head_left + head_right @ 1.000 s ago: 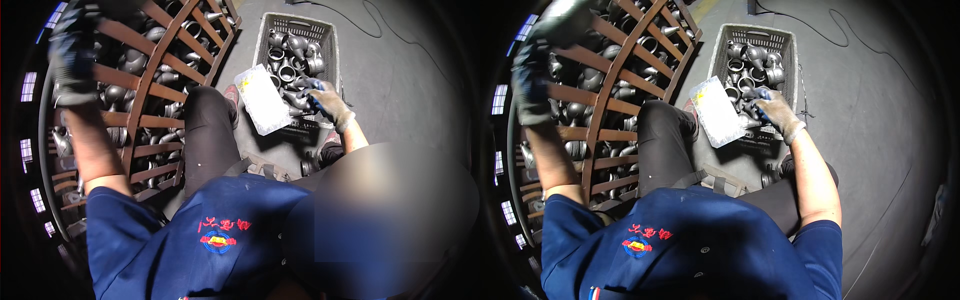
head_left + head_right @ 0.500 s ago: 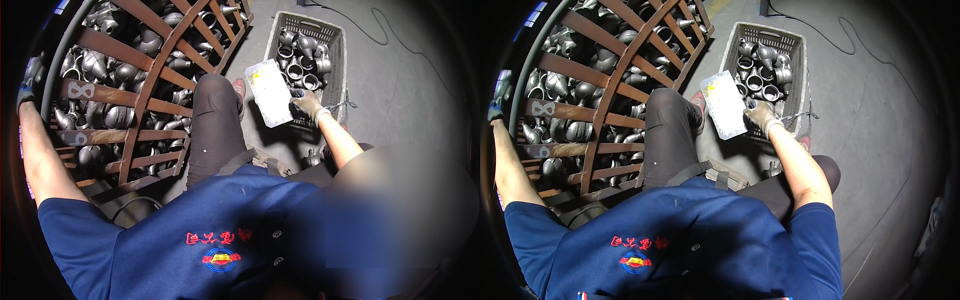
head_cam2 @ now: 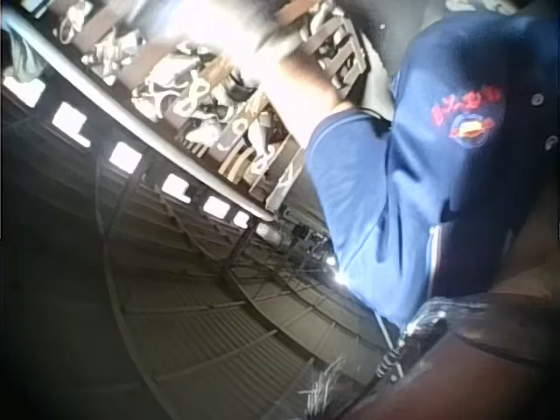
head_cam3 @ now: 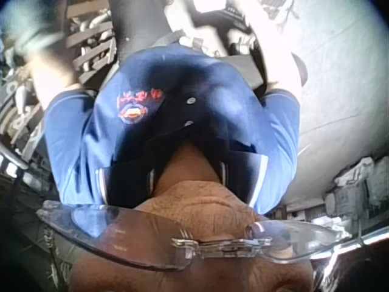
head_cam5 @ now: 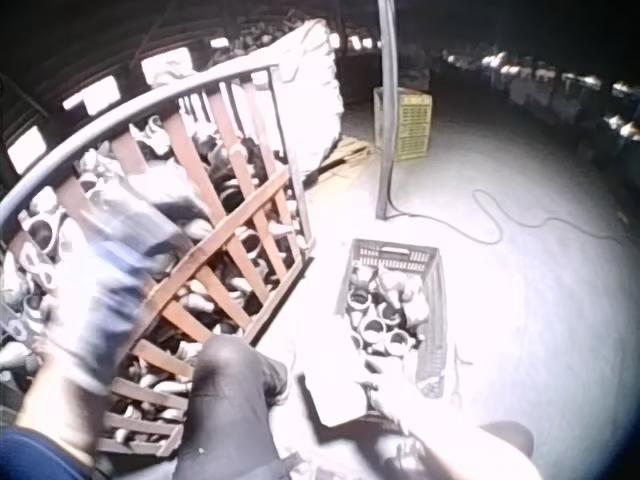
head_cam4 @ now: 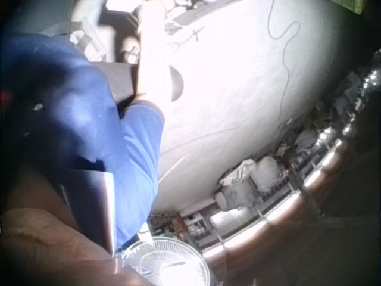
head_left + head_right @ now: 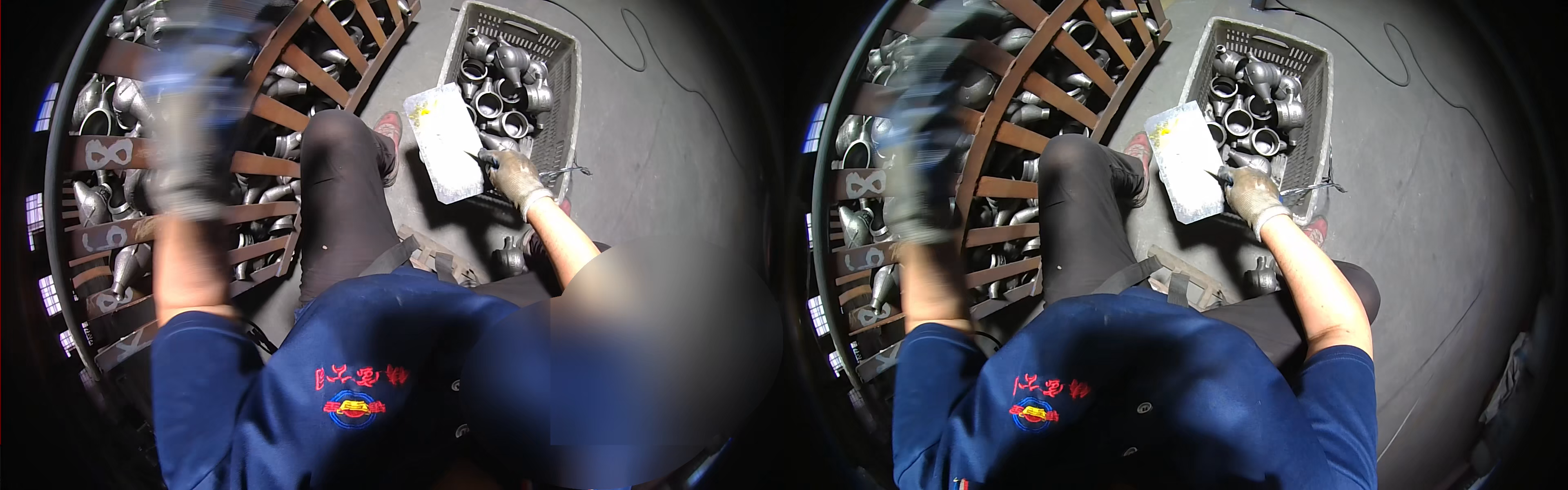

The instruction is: Cleaning and inspecting metal castings using a hand tool before placing them into a storage cage.

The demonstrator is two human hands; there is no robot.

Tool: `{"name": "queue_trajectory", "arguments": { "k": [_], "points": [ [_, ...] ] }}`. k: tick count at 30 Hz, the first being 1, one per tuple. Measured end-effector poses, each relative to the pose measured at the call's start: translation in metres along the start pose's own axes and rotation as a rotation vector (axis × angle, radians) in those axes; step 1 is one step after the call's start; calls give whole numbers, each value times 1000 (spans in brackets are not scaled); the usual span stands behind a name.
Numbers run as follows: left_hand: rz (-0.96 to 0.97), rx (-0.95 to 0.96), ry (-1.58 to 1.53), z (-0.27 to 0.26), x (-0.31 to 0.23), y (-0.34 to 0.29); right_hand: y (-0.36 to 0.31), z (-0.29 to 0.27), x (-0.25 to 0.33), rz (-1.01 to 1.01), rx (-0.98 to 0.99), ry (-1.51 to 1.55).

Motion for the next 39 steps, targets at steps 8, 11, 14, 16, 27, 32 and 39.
{"name": "queue_trajectory", "arguments": {
  "k": [8,11,14,16,27,32,39],
  "points": [
    [-1250,435,-681,199,183,-154,5,4,38,-206,-2,-72],
    [-1347,517,-630,227,200,-173,6,5,33,-216,-30,-147],
    [-1272,384,-861,235,211,-169,5,3,29,-163,-9,-19],
    [-1263,369,-912,239,210,-168,3,-1,25,-110,-56,21],
    [-885,675,-1251,203,117,-133,-72,-40,34,-205,-297,107],
    [-594,552,-947,137,77,-109,-117,-56,42,-261,-604,458],
    [-463,392,-909,64,91,-123,-133,-34,134,-436,-496,576]
  ]
}}
Point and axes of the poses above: each hand's wrist, its own y-axis towards the middle knuckle, its own z-axis out of the palm, x = y × z, the point moved 6 cm from there along y, towards the middle knuckle, and after that the axes turned 2 degrees about -x, right-handed, at the moved point
